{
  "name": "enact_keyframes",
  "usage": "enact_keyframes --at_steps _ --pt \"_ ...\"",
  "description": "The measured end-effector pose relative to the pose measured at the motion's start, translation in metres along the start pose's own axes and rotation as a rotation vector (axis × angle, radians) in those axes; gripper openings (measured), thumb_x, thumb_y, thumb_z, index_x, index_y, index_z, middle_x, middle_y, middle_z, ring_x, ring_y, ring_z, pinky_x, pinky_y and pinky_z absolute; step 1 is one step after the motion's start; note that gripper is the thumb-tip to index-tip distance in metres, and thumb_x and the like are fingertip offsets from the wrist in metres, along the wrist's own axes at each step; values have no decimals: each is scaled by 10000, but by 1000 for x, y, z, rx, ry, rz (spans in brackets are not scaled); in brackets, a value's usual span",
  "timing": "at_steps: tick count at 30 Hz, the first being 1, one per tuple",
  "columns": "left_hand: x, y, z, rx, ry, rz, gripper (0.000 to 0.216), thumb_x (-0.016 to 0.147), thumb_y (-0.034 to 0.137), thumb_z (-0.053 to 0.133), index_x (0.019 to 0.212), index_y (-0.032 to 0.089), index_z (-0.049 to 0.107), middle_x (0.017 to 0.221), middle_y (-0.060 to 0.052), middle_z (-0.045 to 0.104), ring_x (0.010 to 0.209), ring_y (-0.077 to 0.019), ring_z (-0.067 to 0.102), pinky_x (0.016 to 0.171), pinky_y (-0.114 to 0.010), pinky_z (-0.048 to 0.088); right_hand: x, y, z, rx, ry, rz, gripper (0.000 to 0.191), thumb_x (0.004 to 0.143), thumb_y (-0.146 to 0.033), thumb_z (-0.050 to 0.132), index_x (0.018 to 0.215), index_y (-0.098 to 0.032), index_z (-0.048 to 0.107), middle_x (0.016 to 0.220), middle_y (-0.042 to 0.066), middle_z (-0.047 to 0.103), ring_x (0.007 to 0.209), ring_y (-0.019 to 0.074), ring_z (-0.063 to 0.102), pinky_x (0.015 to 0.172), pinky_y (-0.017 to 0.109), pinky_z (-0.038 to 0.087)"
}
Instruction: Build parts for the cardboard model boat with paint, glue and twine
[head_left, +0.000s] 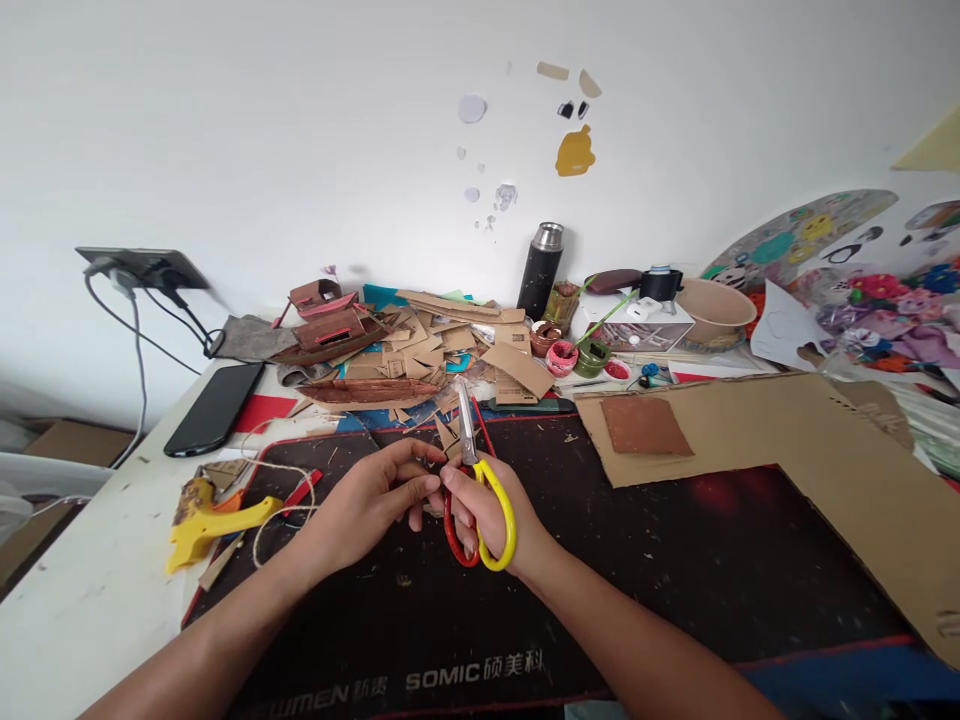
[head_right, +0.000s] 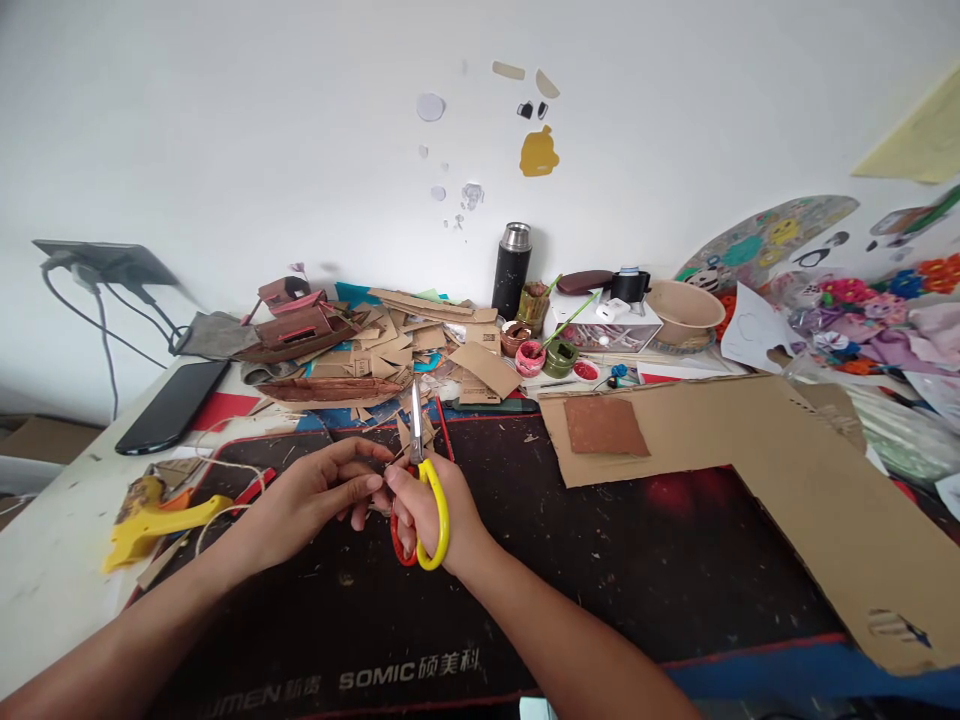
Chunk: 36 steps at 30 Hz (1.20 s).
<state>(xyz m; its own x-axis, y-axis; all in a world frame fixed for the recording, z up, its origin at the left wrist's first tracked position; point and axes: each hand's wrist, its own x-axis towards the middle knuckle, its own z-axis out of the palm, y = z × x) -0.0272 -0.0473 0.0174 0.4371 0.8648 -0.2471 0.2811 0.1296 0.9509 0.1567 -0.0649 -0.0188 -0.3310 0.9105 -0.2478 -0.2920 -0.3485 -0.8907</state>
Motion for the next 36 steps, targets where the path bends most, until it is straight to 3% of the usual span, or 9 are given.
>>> enact_keyframes --at_steps 7,11,13,16,22,32,36 --pt "-7 5 -14 206 15 -1 348 986 551 603 1008 224 721 862 -15 774 630 -163 632 662 -283 501 1 -6 -4 10 48 -18 539 813 -698 788 895 -238 520 447 -146 446 271 79 373 278 181 335" --pt "-7 4 -25 362 -73 26 379 1000 566 572 921 251 767 857 -15 771 745 -207 688 717 -289 514 0 -9 -7 21 60 -28 532 807 -680 803 900 -235 525 463 -145 454 278 75 379 291 181 360" --pt "-1 3 -29 495 38 92 390 1001 577 557 938 261 777 926 -36 791 868 -249 720 796 -314 527 -1 -11 -8 28 66 -29 528 805 -673 806 898 -234 526 460 -147 450 277 75 376 292 183 362" --pt "15 -1 -35 758 316 187 334 1000 495 534 924 247 745 970 -78 794 928 -294 732 832 -358 524 -1 -12 -8 21 62 -26 529 805 -673 809 893 -234 525 454 -146 450 276 73 367 292 181 354" --pt "48 -13 -35 1180 362 114 261 1029 347 522 1050 204 739 1068 -135 806 968 -340 764 765 -382 517 -2 -11 -9 -16 27 -17 525 821 -682 793 898 -235 529 452 -142 454 275 80 382 293 182 349" --pt "56 -28 -35 1277 320 99 255 1045 281 454 1047 187 691 1053 -134 771 958 -313 750 763 -373 519 2 -12 -9 -3 35 -21 522 811 -675 800 901 -239 528 455 -148 440 282 78 371 294 183 364" --pt "54 -23 -36 1124 348 136 251 1009 327 462 990 196 674 1021 -134 768 932 -309 732 783 -381 515 2 -14 -9 -14 41 -23 515 818 -678 782 894 -238 526 452 -146 443 279 81 370 292 189 365"
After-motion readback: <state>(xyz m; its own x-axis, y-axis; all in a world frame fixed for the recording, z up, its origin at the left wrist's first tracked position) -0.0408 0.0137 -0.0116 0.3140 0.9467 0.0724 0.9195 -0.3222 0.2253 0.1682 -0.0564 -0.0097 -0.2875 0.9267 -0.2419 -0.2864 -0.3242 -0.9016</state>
